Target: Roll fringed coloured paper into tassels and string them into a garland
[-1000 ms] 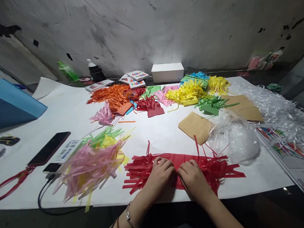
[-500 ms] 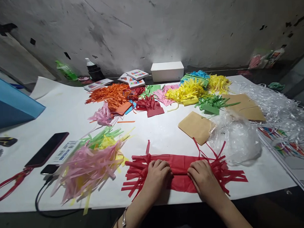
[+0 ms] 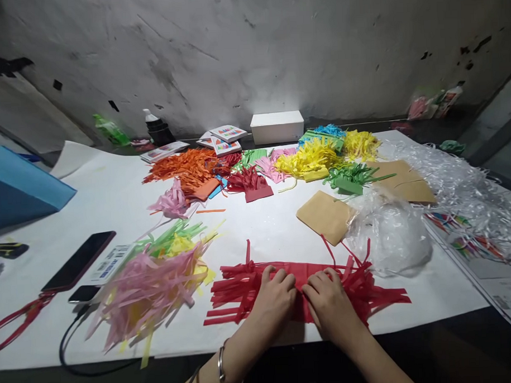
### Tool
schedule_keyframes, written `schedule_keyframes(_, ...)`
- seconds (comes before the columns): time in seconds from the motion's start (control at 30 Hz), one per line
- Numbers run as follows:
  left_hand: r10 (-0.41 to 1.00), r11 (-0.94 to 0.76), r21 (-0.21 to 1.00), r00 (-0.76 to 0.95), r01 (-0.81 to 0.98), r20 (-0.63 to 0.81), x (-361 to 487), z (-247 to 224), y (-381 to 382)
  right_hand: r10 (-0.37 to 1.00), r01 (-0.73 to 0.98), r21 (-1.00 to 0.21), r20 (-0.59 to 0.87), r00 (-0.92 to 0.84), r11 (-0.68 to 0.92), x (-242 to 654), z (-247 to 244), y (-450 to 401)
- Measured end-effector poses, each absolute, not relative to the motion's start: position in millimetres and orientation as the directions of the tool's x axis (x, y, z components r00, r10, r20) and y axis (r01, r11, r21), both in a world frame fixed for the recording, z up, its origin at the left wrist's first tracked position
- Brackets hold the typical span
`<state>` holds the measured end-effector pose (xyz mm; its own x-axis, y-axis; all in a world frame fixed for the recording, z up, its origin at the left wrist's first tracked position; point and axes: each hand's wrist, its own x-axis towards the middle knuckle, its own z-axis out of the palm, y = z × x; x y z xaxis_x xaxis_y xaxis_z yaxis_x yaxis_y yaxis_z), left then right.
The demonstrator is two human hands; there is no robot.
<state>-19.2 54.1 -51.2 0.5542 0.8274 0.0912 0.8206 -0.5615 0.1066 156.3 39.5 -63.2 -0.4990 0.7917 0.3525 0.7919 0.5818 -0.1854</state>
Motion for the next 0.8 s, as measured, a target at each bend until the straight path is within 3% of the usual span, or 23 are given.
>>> schedule_keyframes(0.17,0.849,-0.528,0.13,0.518,0.839,0.106,-19.1,-42.7,62.6,0.744,0.783,-0.11,0.415,-0.524,0.612,148.5,-72.8,44.1)
schedule_keyframes(0.43,0.775,-0.621,0.109,0.586,0.776,0.239,-25.9,-52.0,61.6,0.718,0.783,-0.054,0.442,-0.538,0.62,145.9,-76.0,49.8)
schedule_keyframes(0.6,0.734,-0.663,0.158,0.592,0.732,0.332,-26.8,-51.8,66.9,0.755,0.803,-0.11,0.433,-0.492,0.586,145.0,-71.8,55.2)
schedule_keyframes(0.8,0.628,-0.769,0.241,0.63,0.592,0.456,-22.4,-60.9,54.1,0.819,0.835,-0.29,0.499,-0.284,0.467,146.3,-62.0,63.7)
